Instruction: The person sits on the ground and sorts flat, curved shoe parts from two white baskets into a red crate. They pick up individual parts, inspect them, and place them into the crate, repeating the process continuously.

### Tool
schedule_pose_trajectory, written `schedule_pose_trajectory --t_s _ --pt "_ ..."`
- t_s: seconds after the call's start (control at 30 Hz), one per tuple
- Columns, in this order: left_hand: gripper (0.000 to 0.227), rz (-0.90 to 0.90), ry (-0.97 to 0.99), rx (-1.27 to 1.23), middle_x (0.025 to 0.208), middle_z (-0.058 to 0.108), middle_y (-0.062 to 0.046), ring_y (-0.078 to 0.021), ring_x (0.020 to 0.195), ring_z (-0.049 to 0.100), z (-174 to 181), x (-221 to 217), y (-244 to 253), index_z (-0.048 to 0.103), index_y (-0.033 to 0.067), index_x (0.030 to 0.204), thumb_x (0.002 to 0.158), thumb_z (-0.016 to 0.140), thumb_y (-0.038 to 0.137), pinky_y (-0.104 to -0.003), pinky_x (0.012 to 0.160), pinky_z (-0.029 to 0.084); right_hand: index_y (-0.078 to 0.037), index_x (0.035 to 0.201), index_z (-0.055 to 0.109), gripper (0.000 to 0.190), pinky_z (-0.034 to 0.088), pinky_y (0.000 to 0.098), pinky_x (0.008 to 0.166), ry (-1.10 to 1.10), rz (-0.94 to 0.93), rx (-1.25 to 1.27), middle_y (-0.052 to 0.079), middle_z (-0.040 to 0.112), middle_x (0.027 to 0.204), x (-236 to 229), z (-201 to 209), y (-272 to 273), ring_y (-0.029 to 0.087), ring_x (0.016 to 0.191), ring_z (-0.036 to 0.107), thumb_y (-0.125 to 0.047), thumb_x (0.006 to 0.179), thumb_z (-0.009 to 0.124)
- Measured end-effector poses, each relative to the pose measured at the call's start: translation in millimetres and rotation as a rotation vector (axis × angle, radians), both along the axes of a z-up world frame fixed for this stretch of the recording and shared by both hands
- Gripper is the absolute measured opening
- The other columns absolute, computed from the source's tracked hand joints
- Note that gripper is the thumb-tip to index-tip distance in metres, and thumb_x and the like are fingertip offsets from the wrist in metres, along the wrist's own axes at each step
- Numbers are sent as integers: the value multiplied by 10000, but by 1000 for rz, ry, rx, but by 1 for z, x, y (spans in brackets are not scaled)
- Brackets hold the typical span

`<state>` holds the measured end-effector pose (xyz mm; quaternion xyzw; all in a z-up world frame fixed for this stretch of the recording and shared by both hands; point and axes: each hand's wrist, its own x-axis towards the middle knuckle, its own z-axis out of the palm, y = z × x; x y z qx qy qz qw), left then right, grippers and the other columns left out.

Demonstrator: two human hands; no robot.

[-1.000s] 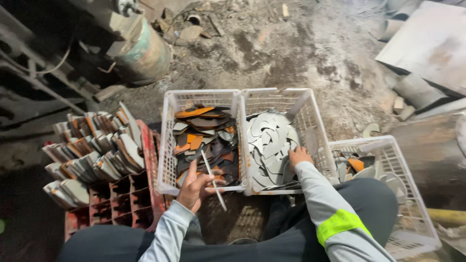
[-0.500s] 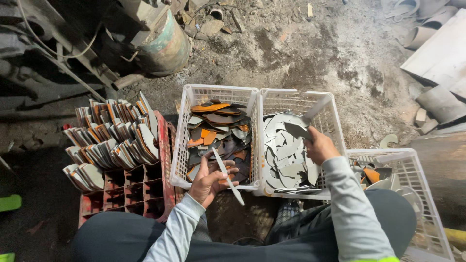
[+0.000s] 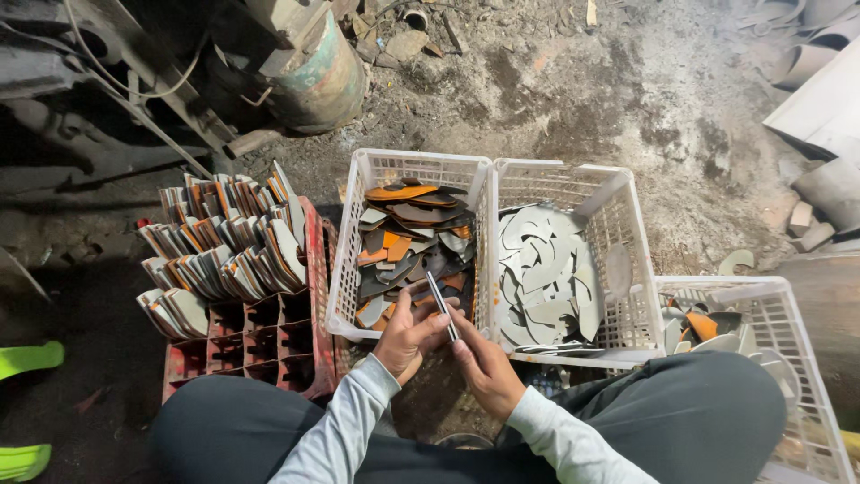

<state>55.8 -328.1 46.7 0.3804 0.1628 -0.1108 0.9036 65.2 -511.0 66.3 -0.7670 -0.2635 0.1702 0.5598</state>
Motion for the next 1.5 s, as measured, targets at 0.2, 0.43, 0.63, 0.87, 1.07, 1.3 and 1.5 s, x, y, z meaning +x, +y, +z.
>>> schedule_pose_trajectory --t_s 0.2,0.43,0.63,0.87,1.07,1.3,1.5 --pt "503 -13 40 123 1187 675 -169 -266 1079 682 -7 23 7 407 96 1312 920 717 154 -424 842 623 -136 1589 376 576 501 257 790 293 -32 -121 55 705 992 12 -1 0 127 806 569 -187 1030 510" --pt "349 -331 -83 598 1204 679 -111 -214 1117 696 -53 113 64 646 12 1110 998 650 343 -463 868 668 -84 1569 465 569 420 299 682 357 -117 -15 83 676 983 46 9 -18 133 752 467 -121 1012 573" --pt "486 -756 161 1783 1253 642 -184 -356 1157 633 -208 120 91 613 88 1224 836 785 324 -431 1020 530 -14 1520 405 546 541 307 819 343 -251 150 118 729 972 69 0 -42 156 869 678 -153 1018 566" --pt "274 -738 259 2086 1188 666 -274 -411 1050 709 -277 110 92 449 101 1319 1050 446 153 -514 847 609 -11 1504 403 505 557 326 843 367 -264 223 129 723 1004 77 -4 -44 185 896 697 -131 1030 530" --pt "311 -636 104 1998 1060 715 -240 -408 1024 701 -244 109 96 518 95 1252 945 546 132 -507 862 581 5 1440 465 410 578 326 821 415 -335 291 129 711 1034 84 -14 -44 199 886 718 -129 1053 449" --pt "252 -141 -12 1413 868 767 -140 -287 777 722 -89 87 99 748 88 1071 915 679 275 -416 725 575 53 1251 612 266 555 281 822 338 -327 323 97 722 1029 78 -19 -46 134 903 677 -109 1043 576" --pt "467 -165 98 620 745 705 -33 -117 578 605 -22 27 55 727 8 1011 1006 559 444 -285 545 524 29 1136 661 218 547 244 762 328 -251 251 21 719 937 59 -13 -36 73 853 664 -93 955 675"
